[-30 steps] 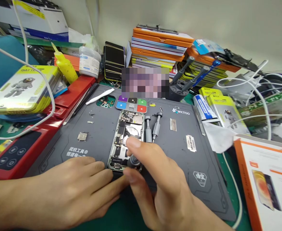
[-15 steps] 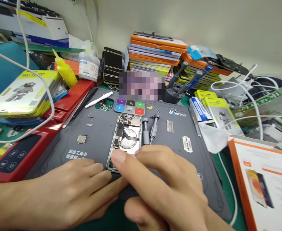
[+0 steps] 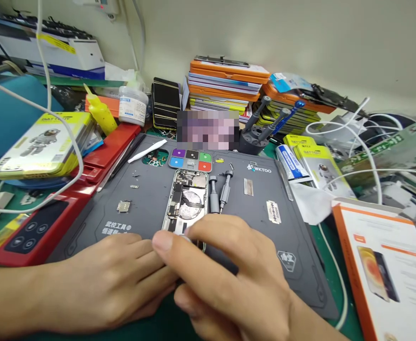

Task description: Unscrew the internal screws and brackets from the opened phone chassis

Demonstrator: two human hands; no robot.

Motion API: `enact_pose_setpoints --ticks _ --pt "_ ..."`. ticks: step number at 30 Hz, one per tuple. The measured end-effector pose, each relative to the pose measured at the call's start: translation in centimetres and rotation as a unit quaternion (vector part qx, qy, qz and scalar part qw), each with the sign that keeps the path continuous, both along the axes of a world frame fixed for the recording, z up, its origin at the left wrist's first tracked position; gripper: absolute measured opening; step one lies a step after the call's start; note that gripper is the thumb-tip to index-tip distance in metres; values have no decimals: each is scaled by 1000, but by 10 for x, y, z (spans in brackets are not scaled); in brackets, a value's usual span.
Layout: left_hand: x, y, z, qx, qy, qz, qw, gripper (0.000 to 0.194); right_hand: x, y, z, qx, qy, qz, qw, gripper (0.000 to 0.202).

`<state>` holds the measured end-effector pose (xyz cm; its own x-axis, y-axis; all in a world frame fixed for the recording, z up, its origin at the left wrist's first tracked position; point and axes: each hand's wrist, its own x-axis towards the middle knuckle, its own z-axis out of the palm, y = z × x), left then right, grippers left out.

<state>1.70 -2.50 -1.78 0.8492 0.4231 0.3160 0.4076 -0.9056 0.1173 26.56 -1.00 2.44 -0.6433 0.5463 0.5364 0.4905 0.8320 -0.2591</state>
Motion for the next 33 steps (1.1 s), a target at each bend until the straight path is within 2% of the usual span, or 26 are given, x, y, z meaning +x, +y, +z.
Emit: enact_pose_setpoints --ticks 3,8,11,17,33 --pt "0 0 -1 6 -4 1 1000 38 0 1 1 -8 2 33 999 44" --pt "1 1 -1 30 -23 10 999 39 -5 4 3 23 27 20 999 46" --pt "1 1 0 32 -23 10 999 40 -8 5 2 8 44 21 999 50" --pt "2 1 -1 21 -24 7 999 39 -9 5 -4 2 47 19 999 58" --pt "-1 1 1 -10 13 -7 1000 29 -11 7 -15 20 70 52 996 63"
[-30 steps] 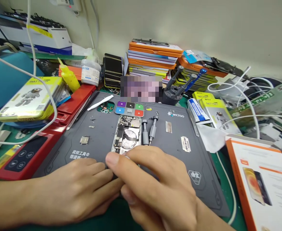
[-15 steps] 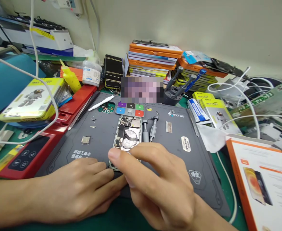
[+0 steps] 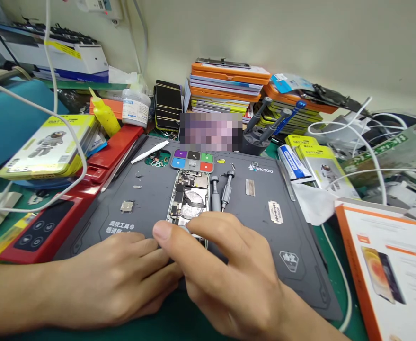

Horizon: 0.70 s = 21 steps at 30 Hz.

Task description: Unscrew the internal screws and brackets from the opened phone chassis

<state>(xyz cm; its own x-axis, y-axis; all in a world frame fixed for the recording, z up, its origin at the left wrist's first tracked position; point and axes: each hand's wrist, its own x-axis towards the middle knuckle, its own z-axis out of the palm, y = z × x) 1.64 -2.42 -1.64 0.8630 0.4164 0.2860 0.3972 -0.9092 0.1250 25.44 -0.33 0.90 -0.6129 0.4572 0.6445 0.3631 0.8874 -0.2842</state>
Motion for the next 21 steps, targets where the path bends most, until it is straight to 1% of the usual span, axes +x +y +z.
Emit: enact_pose_setpoints --ticks 4,10,11,13,14,15,17,18,19,21 --pt "0 1 0 -1 1 0 1000 28 0 2 -4 -2 -2 8 1000 65" --pt "0 1 3 30 1 4 1000 35 -5 2 -2 -15 -2 -14 1000 69" --pt "0 1 3 37 2 4 999 36 -6 1 -2 -25 4 -18 1000 69" --pt "0 1 2 48 1 10 999 41 -7 -2 -2 -77 51 -49 994 70" --pt "0 1 2 52 0 14 999 44 -7 -2 -1 -119 92 -75 986 69" --pt "0 0 1 55 -2 18 998 46 -7 -1 -1 -167 140 -103 970 65" --pt "0 0 1 59 -4 24 998 49 -5 4 2 -252 231 -147 928 55" --pt "-1 0 1 62 -4 23 998 49 -3 9 4 -279 257 -158 912 51" --pt "-1 0 1 64 -2 21 998 48 -1 14 5 -290 270 -166 903 49" --pt "-1 1 2 68 9 15 998 48 3 24 7 -297 249 -204 899 49"
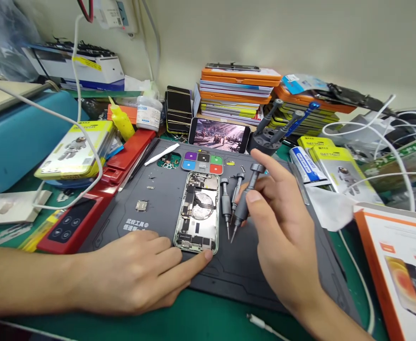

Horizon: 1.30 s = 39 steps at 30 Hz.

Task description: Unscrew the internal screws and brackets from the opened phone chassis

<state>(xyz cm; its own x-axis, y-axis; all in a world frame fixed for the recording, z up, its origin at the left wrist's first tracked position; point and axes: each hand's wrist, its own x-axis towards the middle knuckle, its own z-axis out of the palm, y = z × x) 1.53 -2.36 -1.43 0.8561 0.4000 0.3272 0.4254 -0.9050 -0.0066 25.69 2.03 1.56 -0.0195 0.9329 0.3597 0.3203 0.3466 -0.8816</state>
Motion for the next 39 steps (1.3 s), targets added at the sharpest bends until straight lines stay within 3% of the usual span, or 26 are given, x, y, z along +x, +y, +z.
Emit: enact_pose_setpoints --ticks 3,9,12,14,16,18,20,23,25,30,39 --pt "0 1 1 1 8 -4 1000 48 3 8 -1 -31 -37 1 999 41" --pt "1 1 3 -5 23 3 1000 47 1 11 -4 -65 -19 17 998 36" --pt "-3 1 21 4 77 1 997 48 2 15 -7 -64 -11 3 998 27" --pt "-11 4 40 17 79 14 997 34 2 18 -10 -67 -7 -5 998 24" --pt "-24 8 58 38 42 56 997 18 1 18 -11 -73 -5 -9 997 23" --pt "-40 13 67 69 36 106 991 20 -1 17 -11 -81 -6 -12 997 23" --pt "-56 16 66 58 53 168 983 29 -3 14 -10 -89 -9 -12 996 24" --pt "-72 15 53 17 71 224 972 29 -6 10 -7 -95 -12 -8 995 26" --pt "-76 13 44 51 74 239 967 27 -6 9 -6 -94 -16 -5 995 28" --pt "-77 15 33 49 81 233 968 28 -7 8 -4 -92 -28 -6 995 30" --pt "-76 6 30 -6 62 247 967 31 -6 5 -4 -102 -36 3 994 31"
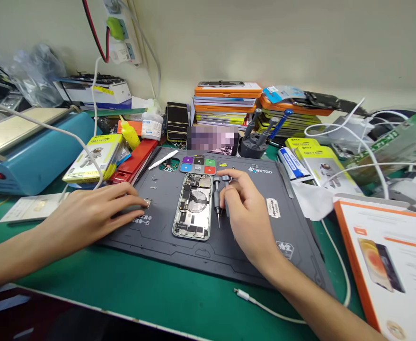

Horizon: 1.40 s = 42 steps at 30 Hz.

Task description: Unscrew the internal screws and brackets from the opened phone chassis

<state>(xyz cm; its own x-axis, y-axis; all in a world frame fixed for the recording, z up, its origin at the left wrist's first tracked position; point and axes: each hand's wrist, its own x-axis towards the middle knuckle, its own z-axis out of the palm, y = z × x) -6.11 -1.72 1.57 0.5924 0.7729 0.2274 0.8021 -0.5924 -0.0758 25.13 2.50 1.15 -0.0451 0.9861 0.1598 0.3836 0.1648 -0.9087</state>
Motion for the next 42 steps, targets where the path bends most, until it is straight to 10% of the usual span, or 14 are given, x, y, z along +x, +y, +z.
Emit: enact_pose_setpoints --ticks 22,42 --pt "6 -6 8 -130 -72 53 987 14 -1 -3 0 1 -19 13 1000 30" --pt "79 16 3 -123 -53 -9 991 17 1 -6 -1 -7 -26 47 999 30"
